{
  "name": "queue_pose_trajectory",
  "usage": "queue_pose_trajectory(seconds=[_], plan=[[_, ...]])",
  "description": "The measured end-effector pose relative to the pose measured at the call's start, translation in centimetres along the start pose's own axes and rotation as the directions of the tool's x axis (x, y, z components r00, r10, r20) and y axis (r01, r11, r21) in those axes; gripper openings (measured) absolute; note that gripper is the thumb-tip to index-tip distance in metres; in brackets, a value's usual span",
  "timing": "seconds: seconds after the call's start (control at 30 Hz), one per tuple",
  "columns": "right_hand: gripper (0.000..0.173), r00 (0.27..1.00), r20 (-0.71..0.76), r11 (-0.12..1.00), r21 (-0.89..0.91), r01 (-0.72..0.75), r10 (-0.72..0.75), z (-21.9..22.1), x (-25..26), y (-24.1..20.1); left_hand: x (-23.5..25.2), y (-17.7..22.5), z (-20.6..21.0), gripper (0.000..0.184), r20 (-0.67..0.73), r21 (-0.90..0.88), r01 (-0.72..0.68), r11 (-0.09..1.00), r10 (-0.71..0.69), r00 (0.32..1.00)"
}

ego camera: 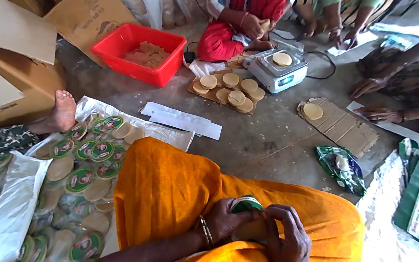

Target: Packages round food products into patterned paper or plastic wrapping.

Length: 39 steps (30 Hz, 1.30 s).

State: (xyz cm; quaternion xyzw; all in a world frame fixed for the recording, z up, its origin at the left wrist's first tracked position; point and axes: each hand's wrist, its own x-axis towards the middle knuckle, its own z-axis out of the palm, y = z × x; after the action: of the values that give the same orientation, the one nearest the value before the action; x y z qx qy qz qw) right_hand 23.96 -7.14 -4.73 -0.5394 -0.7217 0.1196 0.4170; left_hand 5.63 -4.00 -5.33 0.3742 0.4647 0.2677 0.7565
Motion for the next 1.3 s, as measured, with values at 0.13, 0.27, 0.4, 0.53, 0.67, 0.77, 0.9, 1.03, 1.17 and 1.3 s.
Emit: queue_pose_trajectory(seconds=[0.13,0.27,0.4,0.53,0.67,0.77,0.9,1.03,1.17,1.3], plan=[[0.011,0.999,-0.001,0.999,0.014,-0.035,0.035,-0.2,-0.1,-0.1,-1.0,0.3,-0.9,0.029,0.148,-0.439,0.037,0.898,0.031,0.988],[0.012,0.999,-0.005,0.999,0.021,-0.046,0.046,0.1,-0.1,0.1,-1.4,0.3,-1.3,0.030,-0.011,-0.322,0.042,0.946,-0.048,0.999],[0.012,0.998,0.006,0.998,0.042,-0.056,0.056,0.2,0.0,0.2,-1.2,-0.3,-2.0,0.027,0.022,-0.058,-0.045,0.997,0.047,0.999],[0.013,0.997,0.006,0.996,0.057,-0.072,0.072,0.2,0.2,0.2,-1.2,0.7,-2.6,0.023,-0.017,0.152,-0.040,0.988,0.043,0.999],[0.014,0.994,0.051,0.985,0.141,-0.102,0.095,0.2,2.7,0.9,-0.2,2.8,-3.6,0.013,0.054,0.158,-0.001,0.987,-0.008,0.998],[0.030,0.938,-0.019,0.883,0.345,-0.319,0.346,-0.9,6.7,1.4,1.1,4.4,-2.9,0.007,0.006,-0.021,0.036,0.999,-0.036,0.999],[0.039,0.782,-0.178,0.714,0.563,-0.417,0.597,-2.1,10.1,1.2,3.8,7.1,-1.3,0.014,-0.212,-0.264,-0.015,0.964,-0.043,0.976],[0.037,0.661,0.067,0.460,0.666,-0.588,0.747,0.8,9.1,0.0,7.0,9.1,0.2,0.020,-0.360,-0.418,-0.129,0.899,-0.033,0.932],[0.041,0.593,0.111,0.340,0.729,-0.594,0.798,4.0,10.0,-0.3,9.7,9.0,1.5,0.021,-0.457,-0.455,-0.252,0.854,0.018,0.889],[0.035,0.673,-0.082,0.558,0.637,-0.531,0.735,2.9,12.9,1.7,10.0,8.9,1.4,0.022,-0.440,-0.432,-0.314,0.846,0.107,0.892]])
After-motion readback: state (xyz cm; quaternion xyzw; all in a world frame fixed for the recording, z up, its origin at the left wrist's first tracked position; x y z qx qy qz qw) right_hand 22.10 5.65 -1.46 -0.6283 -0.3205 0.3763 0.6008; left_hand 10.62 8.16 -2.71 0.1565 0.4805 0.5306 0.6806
